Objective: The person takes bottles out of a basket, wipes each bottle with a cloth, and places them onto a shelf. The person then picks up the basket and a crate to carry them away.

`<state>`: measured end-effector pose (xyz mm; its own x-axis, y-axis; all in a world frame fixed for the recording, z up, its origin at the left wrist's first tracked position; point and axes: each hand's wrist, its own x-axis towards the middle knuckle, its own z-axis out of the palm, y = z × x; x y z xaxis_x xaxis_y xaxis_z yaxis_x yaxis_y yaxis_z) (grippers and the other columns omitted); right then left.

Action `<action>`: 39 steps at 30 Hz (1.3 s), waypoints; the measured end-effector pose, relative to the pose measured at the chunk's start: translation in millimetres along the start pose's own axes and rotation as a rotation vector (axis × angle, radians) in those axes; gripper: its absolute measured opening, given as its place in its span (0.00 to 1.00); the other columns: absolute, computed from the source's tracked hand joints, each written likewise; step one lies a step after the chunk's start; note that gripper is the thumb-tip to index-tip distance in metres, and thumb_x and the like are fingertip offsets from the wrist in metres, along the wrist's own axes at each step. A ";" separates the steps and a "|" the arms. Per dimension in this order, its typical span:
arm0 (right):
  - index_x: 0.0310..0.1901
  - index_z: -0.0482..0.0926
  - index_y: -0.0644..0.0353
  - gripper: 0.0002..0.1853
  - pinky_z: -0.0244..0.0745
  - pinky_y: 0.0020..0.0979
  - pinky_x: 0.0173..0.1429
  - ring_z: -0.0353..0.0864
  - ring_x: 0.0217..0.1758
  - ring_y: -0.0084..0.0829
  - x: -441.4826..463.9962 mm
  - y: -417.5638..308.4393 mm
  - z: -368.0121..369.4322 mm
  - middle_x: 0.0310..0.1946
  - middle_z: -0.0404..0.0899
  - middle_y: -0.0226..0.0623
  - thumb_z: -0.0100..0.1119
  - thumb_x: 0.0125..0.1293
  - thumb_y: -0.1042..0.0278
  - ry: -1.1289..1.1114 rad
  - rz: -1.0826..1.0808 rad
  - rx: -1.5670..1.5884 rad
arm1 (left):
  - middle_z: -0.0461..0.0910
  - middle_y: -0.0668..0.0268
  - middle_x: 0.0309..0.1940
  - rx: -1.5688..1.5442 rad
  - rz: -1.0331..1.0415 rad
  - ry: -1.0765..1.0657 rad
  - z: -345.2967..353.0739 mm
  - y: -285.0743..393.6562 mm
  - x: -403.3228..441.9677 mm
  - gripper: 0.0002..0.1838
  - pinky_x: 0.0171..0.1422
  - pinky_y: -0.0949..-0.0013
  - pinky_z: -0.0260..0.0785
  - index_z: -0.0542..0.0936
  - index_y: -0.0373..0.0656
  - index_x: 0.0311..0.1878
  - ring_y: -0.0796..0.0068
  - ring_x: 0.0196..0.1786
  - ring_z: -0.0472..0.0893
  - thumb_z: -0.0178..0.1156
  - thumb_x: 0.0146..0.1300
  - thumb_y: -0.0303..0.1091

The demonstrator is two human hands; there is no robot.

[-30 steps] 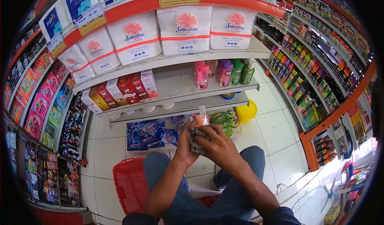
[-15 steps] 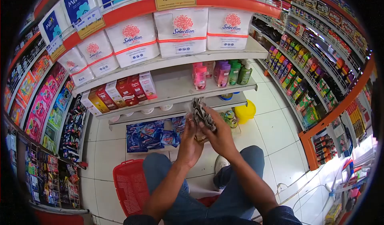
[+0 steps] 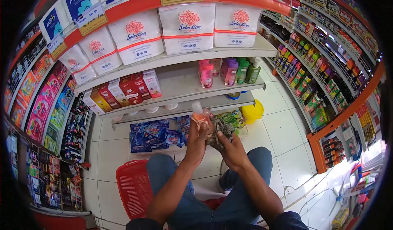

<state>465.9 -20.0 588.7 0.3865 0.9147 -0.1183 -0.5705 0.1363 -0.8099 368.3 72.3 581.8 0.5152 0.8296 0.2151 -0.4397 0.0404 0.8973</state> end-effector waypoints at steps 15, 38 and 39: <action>0.68 0.69 0.64 0.25 0.76 0.34 0.61 0.83 0.57 0.35 10.1 -70.9 3.3 0.54 0.83 0.46 0.61 0.73 0.67 0.109 -0.555 -0.792 | 0.73 0.61 0.61 -0.054 -0.238 -0.038 -3.0 18.8 -6.5 0.32 0.73 0.65 0.62 0.58 0.49 0.76 0.71 0.66 0.71 0.42 0.80 0.59; 0.60 0.80 0.58 0.33 0.75 0.42 0.66 0.80 0.60 0.51 -22.3 -39.7 28.7 0.57 0.81 0.47 0.75 0.47 0.80 -0.419 -0.739 -1.348 | 0.79 0.65 0.57 -0.607 -0.390 0.023 -27.2 14.1 11.9 0.44 0.69 0.59 0.70 0.73 0.41 0.66 0.66 0.62 0.76 0.42 0.71 0.75; 0.60 0.79 0.57 0.34 0.75 0.42 0.66 0.81 0.60 0.51 -23.3 -41.5 27.4 0.57 0.81 0.47 0.75 0.47 0.80 -0.507 -0.713 -1.364 | 0.79 0.65 0.57 -0.603 -0.386 0.025 -28.5 16.8 11.5 0.44 0.69 0.59 0.70 0.73 0.41 0.66 0.66 0.62 0.76 0.42 0.71 0.75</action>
<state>460.7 -36.5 640.8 -0.1465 0.8796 0.4526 0.7510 0.3966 -0.5279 345.8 98.4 588.3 0.7021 0.7063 -0.0904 -0.5632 0.6286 0.5363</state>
